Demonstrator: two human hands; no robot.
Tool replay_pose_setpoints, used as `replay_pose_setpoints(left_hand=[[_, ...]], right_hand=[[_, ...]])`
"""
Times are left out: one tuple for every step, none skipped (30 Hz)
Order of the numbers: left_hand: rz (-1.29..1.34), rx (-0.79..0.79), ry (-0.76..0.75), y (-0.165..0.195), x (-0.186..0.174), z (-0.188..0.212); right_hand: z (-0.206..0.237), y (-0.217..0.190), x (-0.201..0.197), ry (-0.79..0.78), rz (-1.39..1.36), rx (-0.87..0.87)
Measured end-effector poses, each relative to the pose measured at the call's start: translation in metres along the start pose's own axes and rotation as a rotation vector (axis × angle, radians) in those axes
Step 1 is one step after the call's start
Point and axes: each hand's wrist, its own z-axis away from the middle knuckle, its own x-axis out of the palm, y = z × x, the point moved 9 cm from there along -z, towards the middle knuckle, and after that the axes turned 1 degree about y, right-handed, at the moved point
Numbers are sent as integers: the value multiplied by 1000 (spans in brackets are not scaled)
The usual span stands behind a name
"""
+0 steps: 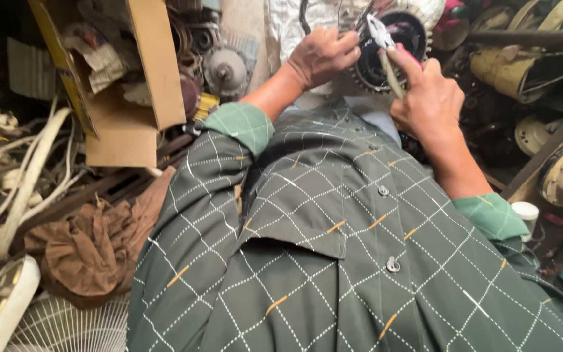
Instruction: The person sits on the floor of a cluttered repair workshop and disassembles an electric motor. They use pliers to cut and pull wires from the motor, remove the finned outer housing, extract the wound coil from the stator, and handle the separated wires and parts.
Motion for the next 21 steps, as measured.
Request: replay_pose_setpoints(left_hand=[[0, 7, 4, 0, -1, 1], [0, 3, 12, 0, 0, 0], [-18, 0, 3, -2, 1, 2], [-25, -3, -5, -2, 3, 2], [-30, 7, -8, -1, 5, 2], [-19, 7, -6, -1, 6, 2], [-10, 4, -3, -1, 7, 2], [0, -2, -5, 0, 7, 4], [1, 0, 1, 1, 8, 2], [-5, -5, -1, 0, 7, 1], [-4, -11, -8, 0, 4, 0], [34, -29, 1, 0, -2, -1], [70, -34, 20, 0, -9, -5], [92, -33, 41, -6, -17, -11], [90, -82, 43, -17, -26, -17], [91, -143, 46, -26, -36, -23], [88, -213, 43, -36, -48, -25], [133, -331, 174, -48, -73, -22], [185, -434, 307, -57, -97, -14], [245, -526, 442, -63, -116, -4], [365, -529, 479, -61, -123, 1]], right_hand=[[1, 1, -2, 23, -9, 24], [0, 3, -3, 40, -12, 40], [0, 3, -3, 49, -23, 48], [0, 3, -3, 52, -25, 39], [-1, 4, -2, 63, -27, 40], [-2, 5, -1, 86, -29, 43], [-4, 8, 3, 61, -15, 47], [-4, 9, 9, 31, -5, 49], [-5, 13, 15, -3, 10, 46], [-6, 14, 14, 63, -22, 34], [-4, 14, 15, 121, -56, 27], [-1, 17, 15, 183, -86, 35], [2, 20, 22, 162, -109, 46], [1, 23, 29, 154, -135, 50], [1, 25, 36, 140, -163, 51], [8, 30, 35, 209, -218, 59], [18, 32, 35, 270, -279, 60], [28, 35, 36, 330, -341, 64], [36, 38, 40, 358, -390, 92], [45, 42, 45, 392, -438, 130], [53, 47, 50, 428, -484, 168]])
